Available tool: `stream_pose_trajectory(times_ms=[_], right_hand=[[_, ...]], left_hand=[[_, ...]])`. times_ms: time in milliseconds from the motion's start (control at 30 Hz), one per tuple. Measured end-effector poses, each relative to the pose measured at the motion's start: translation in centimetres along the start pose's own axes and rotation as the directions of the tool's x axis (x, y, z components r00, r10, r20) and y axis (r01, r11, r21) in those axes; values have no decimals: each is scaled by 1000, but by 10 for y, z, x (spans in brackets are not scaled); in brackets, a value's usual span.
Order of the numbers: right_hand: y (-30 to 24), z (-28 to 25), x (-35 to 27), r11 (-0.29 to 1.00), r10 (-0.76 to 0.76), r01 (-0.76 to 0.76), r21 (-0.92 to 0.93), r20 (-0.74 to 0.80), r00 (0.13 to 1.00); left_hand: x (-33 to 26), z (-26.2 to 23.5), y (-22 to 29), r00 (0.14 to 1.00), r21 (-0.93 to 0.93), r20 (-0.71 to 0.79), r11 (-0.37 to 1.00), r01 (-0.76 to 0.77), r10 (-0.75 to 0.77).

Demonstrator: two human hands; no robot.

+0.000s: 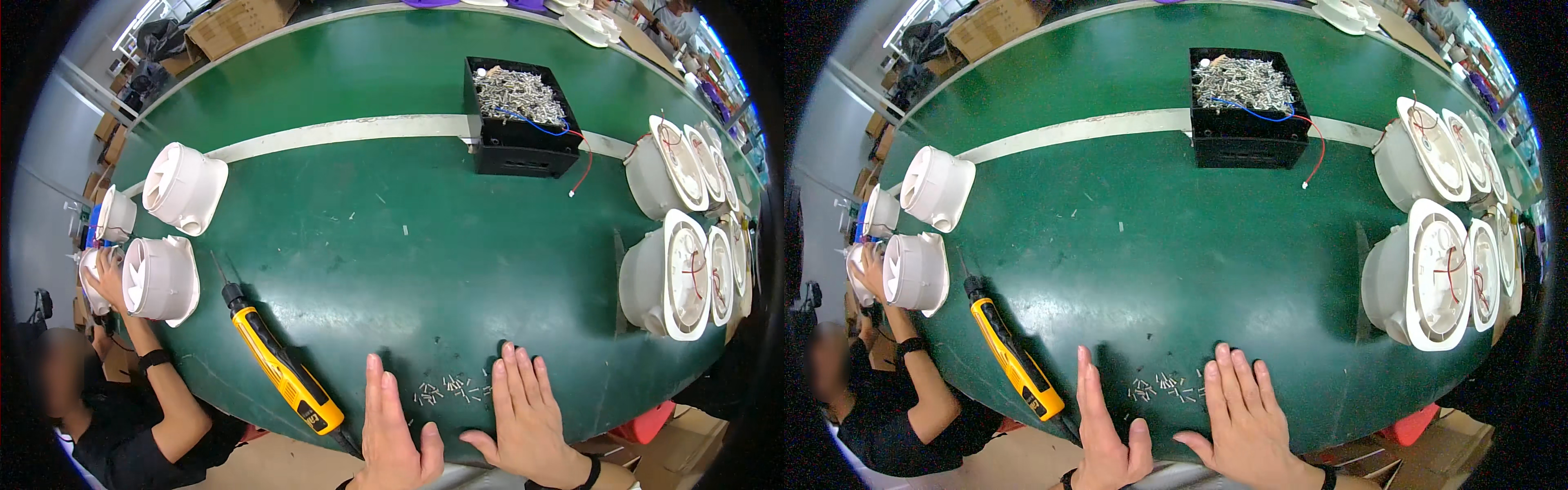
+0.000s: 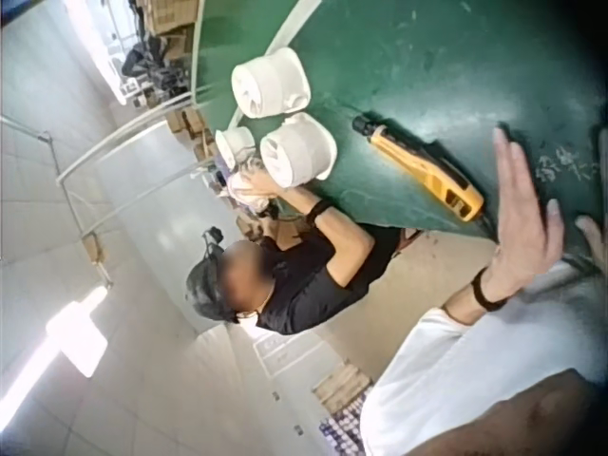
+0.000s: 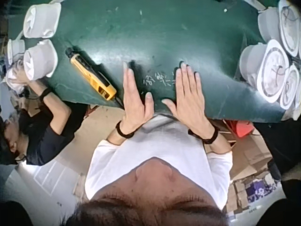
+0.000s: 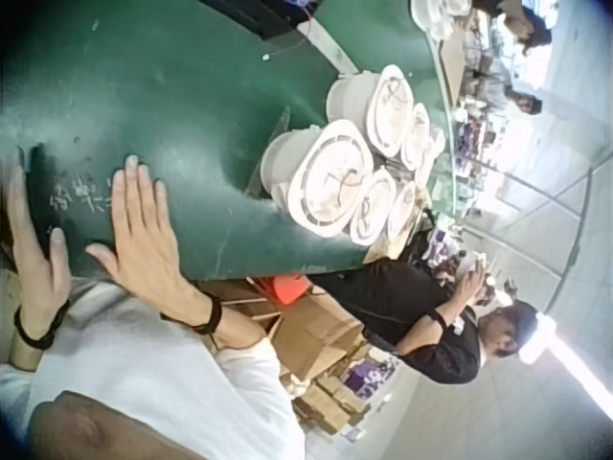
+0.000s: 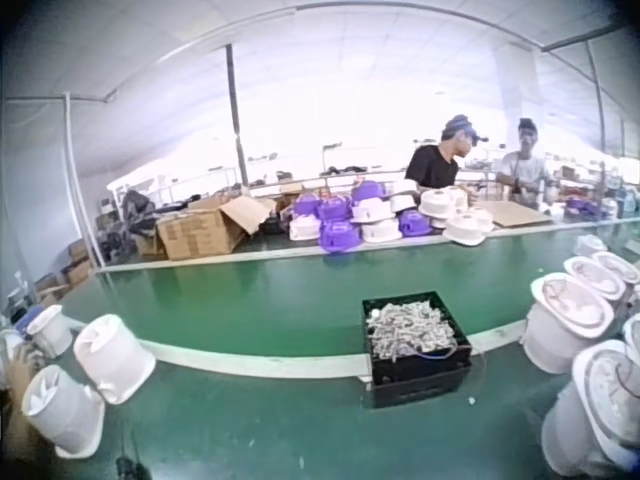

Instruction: The person uses a yellow electric screwdriver to fasten screws into white fan housings on a green assembly table. They repeatedly pick up fan units, align them, and drive screws into the casing while other workers assemble similar units in the background.

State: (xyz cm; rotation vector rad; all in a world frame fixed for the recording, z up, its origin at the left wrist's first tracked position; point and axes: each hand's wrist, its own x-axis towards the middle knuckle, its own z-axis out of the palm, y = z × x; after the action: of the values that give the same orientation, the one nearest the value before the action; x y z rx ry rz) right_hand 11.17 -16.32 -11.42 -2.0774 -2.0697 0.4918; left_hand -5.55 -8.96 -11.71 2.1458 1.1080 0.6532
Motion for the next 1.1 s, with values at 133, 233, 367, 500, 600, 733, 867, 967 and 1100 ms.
stream_pose_trajectory(times_ms=[133, 233, 367, 500, 600, 733, 867, 967, 1100], right_hand=[[-9, 0, 21, 999, -28, 28, -20, 13, 1000], [-13, -4, 33, 975, -60, 68, 213, -41, 997], [-12, -3, 30, 964, -46, 74, 256, -112, 993], [-18, -1, 31, 986, -37, 45, 159, -55, 998], [-28, -5, 42, 981, -29, 38, 189, -51, 998], [-44, 1, 59, 986, -28, 30, 162, -16, 999], [-53, 12, 75, 998, -47, 49, 35, -55, 997], [-54, 12, 75, 1000, 3, -1, 25, -64, 998], [-51, 20, 72, 1000, -3, 3, -16, -21, 1000]], left_hand=[[5, -3, 2, 999, -9, 32, 1000, 7, -7], [14, -3, 3, 999, -18, 32, 1000, 16, -15], [20, -1, 6, 999, 15, 37, 1000, 3, -4], [16, -12, -5, 997, -56, 24, 996, -74, 76], [7, -16, -18, 993, -191, -44, 975, -112, 105], [-4, -4, -30, 974, -309, -168, 929, -201, 155], [-14, -1, -36, 982, -374, -71, 909, -186, 172], [-18, 1, -31, 983, -435, 21, 887, -158, 185], [-20, 4, -32, 985, -477, -27, 864, -160, 168]])
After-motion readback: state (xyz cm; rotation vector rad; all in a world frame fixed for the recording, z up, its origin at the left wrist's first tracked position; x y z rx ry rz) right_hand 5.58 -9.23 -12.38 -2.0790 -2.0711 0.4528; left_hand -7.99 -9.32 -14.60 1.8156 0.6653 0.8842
